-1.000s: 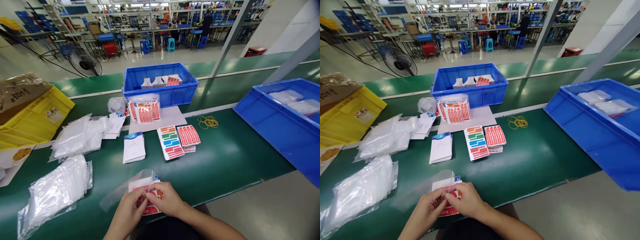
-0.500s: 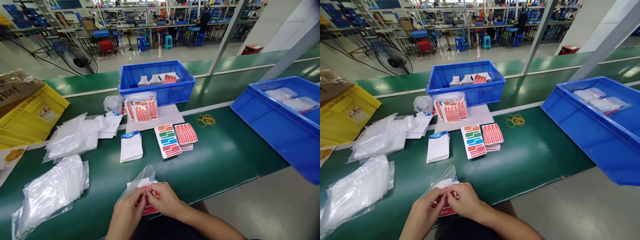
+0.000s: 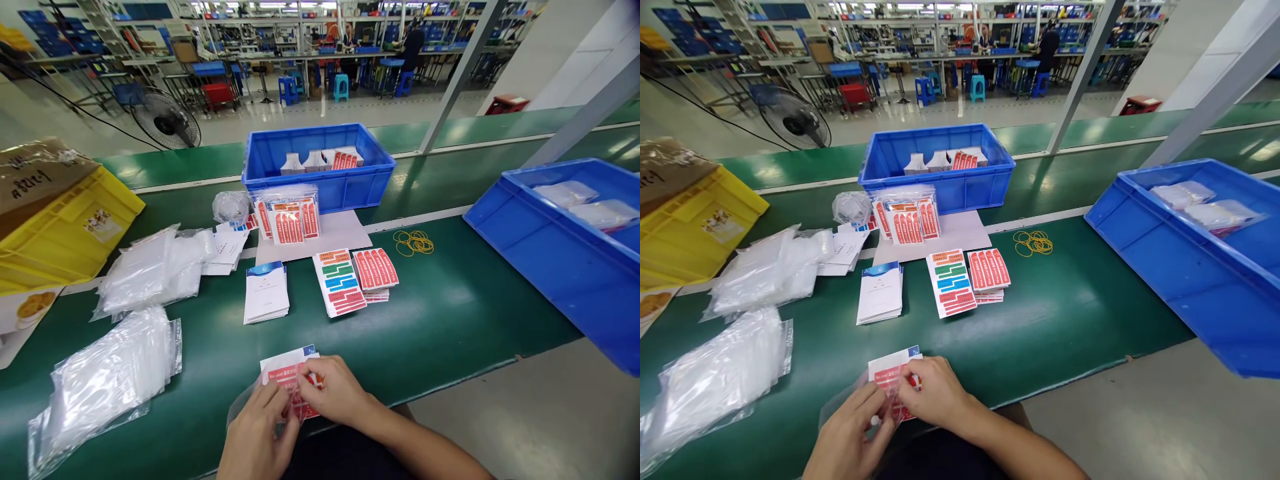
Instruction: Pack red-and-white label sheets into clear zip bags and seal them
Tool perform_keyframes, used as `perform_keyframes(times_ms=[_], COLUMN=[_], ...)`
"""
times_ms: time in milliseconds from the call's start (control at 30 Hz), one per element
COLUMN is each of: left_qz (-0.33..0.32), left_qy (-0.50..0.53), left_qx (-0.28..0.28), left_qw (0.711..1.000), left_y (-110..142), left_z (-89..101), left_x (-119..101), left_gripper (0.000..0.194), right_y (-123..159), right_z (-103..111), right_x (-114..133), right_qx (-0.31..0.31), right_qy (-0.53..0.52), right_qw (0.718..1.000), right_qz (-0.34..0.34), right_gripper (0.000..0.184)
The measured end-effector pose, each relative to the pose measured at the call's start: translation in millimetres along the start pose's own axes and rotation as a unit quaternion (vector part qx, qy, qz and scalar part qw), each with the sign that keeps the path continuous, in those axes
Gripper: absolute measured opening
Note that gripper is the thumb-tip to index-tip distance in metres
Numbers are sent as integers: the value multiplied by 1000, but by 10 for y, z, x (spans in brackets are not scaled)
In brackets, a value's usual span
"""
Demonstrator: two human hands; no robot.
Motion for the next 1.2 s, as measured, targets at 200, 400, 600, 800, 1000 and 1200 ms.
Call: perform_keyframes(times_ms=[200, 400, 600, 800, 1000, 1200], left_qz=[38, 207, 166, 91, 89, 89], left_qy=[61, -38, -88, -45, 2, 22], left_qx=[7, -82, -131, -102, -8, 29], left_qw=[997, 974, 973, 990, 996, 995], left_y=[-74, -7, -70, -157, -179, -98], left_z=[89, 612, 536, 45, -470, -679], left_x=[125, 506, 261, -55, -70, -64], left_gripper=[20, 24, 27, 20, 16, 17], right_y=[-3, 143, 435, 582, 803, 965], right_z=[-55, 263, 806, 771, 534, 449], right_x=[-36, -142, -2, 68, -389, -659], right_qx=[18, -25, -147, -85, -51, -46], right_qy=[-3, -58, -88, -46, -120, -249], right_qw=[1000, 997, 984, 994, 978, 944], right_qz=[11, -35, -50, -52, -160, -210], right_gripper=[17, 18, 27, 28, 31, 34])
Point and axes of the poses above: each hand's wrist, its own y-axis away from the middle knuckle, its own z-axis out of the back of the hand, x = y × z, the point moved 7 cm from there along -y, towards the middle knuckle, and after that the axes turned 9 degrees about z, right-handed, at the moved point
